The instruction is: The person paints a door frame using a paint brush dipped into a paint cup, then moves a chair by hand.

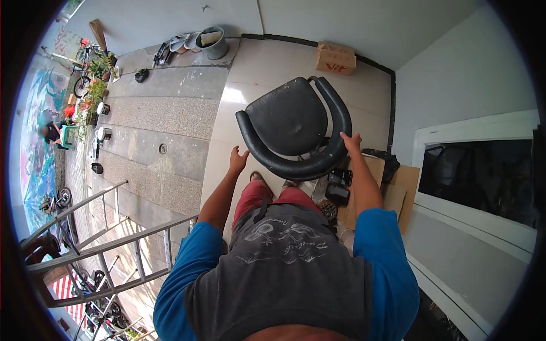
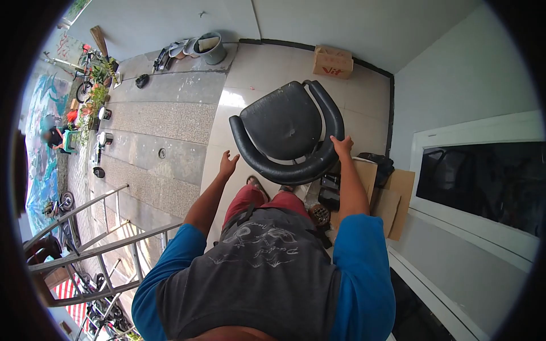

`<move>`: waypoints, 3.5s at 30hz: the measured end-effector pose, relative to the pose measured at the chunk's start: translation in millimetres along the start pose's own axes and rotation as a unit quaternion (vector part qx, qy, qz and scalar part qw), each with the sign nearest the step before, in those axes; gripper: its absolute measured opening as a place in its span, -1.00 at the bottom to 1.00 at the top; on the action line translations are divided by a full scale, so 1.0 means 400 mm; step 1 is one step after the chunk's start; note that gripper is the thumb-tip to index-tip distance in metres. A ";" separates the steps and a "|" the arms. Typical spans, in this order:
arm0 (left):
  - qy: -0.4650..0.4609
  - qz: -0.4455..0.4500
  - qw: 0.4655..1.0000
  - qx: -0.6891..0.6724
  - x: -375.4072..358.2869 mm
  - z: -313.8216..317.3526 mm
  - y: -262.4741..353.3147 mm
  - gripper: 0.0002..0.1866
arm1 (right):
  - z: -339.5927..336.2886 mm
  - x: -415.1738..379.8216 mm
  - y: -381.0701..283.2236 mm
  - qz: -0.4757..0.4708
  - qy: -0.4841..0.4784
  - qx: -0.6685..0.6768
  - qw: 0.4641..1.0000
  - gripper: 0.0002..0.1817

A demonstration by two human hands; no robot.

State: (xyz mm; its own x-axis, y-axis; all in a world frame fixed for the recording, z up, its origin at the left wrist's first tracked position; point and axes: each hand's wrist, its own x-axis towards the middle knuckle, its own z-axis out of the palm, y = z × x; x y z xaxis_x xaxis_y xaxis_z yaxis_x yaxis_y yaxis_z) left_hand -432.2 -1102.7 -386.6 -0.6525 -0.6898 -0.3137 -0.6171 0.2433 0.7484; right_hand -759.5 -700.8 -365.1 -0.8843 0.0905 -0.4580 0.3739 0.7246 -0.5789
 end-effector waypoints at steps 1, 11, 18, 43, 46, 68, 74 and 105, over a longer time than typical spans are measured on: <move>-0.011 -0.043 0.999 0.006 0.003 0.007 0.002 -0.10 | -0.003 0.013 0.003 0.001 -0.001 -0.002 1.000 0.16; -0.101 -0.148 0.983 0.045 0.199 0.039 -0.029 0.14 | 0.084 0.046 0.085 0.067 -0.018 0.010 0.998 0.01; -0.163 -0.259 0.952 0.007 0.279 0.041 0.021 0.20 | 0.090 0.069 0.040 0.189 -0.068 0.111 0.973 -0.28; -0.132 -0.455 0.684 -0.555 0.514 -0.035 -0.134 -0.48 | 0.247 0.102 -0.800 -0.003 0.020 -0.095 0.995 -0.18; -0.171 -0.469 0.626 -0.600 0.506 -0.007 -0.222 -0.46 | 0.304 0.103 -0.951 -0.050 0.007 -0.165 0.985 -0.07; 0.198 -0.582 0.657 -0.436 0.479 0.148 -0.031 0.23 | 0.707 0.096 -1.572 -0.365 -0.200 -0.371 0.830 0.03; 0.261 -0.648 0.617 -0.363 0.508 0.225 -0.028 0.06 | 0.764 0.094 -1.645 -0.388 -0.241 -0.406 0.792 0.06; 0.327 -0.680 0.582 -0.304 0.783 0.036 0.195 0.17 | 1.110 0.315 -1.944 -0.458 -0.327 -0.458 0.689 0.28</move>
State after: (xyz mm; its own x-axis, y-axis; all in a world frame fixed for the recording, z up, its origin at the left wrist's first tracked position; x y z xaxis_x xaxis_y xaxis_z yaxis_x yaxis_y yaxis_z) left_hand -691.0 -1290.0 -434.8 0.6860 -0.1236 -0.7170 0.0312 -0.9796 0.1987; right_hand -1037.7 -1556.0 -272.2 -0.2060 -0.8005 -0.5628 -0.8543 0.4276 -0.2956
